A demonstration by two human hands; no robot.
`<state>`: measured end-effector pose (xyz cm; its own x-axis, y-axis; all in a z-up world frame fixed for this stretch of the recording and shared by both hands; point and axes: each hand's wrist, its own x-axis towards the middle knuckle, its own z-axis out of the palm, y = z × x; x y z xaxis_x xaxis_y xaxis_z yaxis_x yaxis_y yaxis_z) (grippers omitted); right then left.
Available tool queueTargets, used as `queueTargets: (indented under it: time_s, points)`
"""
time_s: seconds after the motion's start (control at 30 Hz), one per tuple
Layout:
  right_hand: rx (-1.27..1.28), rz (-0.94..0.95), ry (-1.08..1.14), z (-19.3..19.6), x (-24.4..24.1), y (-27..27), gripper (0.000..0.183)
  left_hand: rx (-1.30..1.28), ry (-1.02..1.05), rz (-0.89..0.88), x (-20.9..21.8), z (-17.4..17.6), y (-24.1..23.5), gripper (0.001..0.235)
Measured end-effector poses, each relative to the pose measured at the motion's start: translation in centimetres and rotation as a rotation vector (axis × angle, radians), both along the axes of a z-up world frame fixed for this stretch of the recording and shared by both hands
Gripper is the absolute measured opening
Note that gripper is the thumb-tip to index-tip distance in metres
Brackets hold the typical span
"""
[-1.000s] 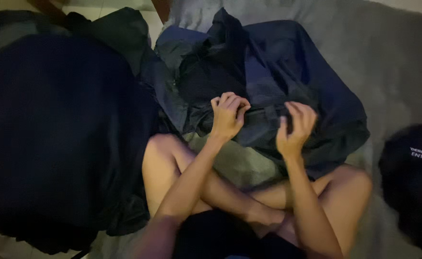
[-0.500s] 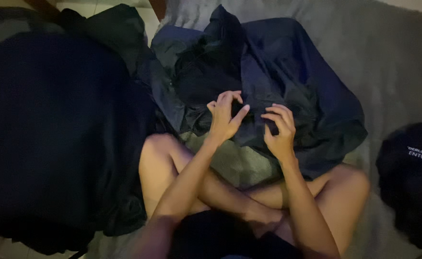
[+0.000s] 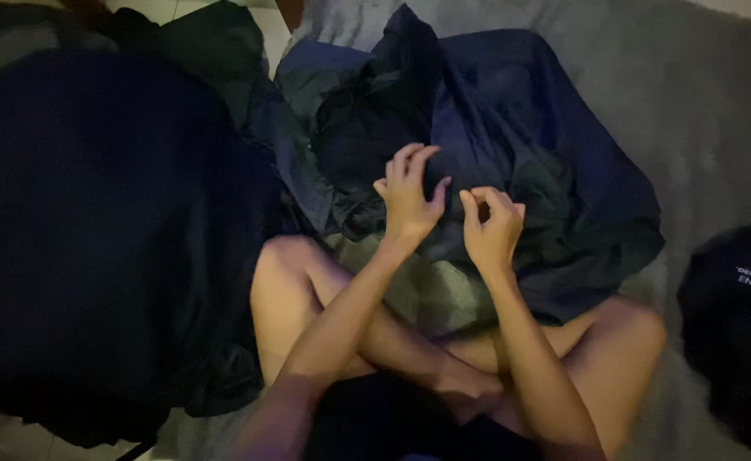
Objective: The person sits on the floor and folds a dark blue jacket. They smooth the fabric, fold the sleeves inward, and fold the body of the jacket in half. The person then manipulates the jacket's zipper and continues to adjust the folds.
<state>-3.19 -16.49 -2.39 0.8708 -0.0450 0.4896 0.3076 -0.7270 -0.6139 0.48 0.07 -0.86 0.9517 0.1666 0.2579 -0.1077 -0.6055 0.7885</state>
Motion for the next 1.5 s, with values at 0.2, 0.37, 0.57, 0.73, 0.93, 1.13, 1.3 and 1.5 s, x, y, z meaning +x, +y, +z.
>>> queueTargets:
  time_s: [0.2,0.37,0.57,0.73,0.93,1.13,1.3,1.5]
  points:
    - [0.062,-0.240,0.164,0.2,0.8,1.2,0.018,0.321,-0.096,-0.070,-0.7,-0.6,0.2,0.017]
    - [-0.041,-0.285,0.208,-0.6,1.0,1.6,0.019,0.336,0.012,-0.089,-1.0,-1.7,1.0,0.040]
    - [-0.002,-0.289,0.240,-1.8,1.5,1.3,0.018,0.374,0.075,-0.107,-0.1,-2.5,1.1,0.033]
    - [0.011,-0.302,0.185,-0.9,1.4,1.6,0.024,0.403,0.060,-0.110,-0.6,-1.8,0.9,0.038]
    - [-0.150,-0.183,0.074,-1.6,1.0,1.1,0.011,0.445,0.045,-0.122,-0.7,-2.8,0.9,0.045]
    - [-0.328,-0.154,0.114,-1.3,0.9,0.6,0.010,0.489,0.030,-0.141,-0.7,-2.5,1.0,0.043]
    - [-0.505,-0.080,0.272,-1.8,-0.1,0.4,0.030,0.532,0.045,-0.186,-0.6,-3.9,1.2,0.042]
    - [-0.479,0.126,0.281,-0.4,-1.1,-0.9,0.047,0.556,0.037,-0.217,-0.7,-2.6,2.1,0.049]
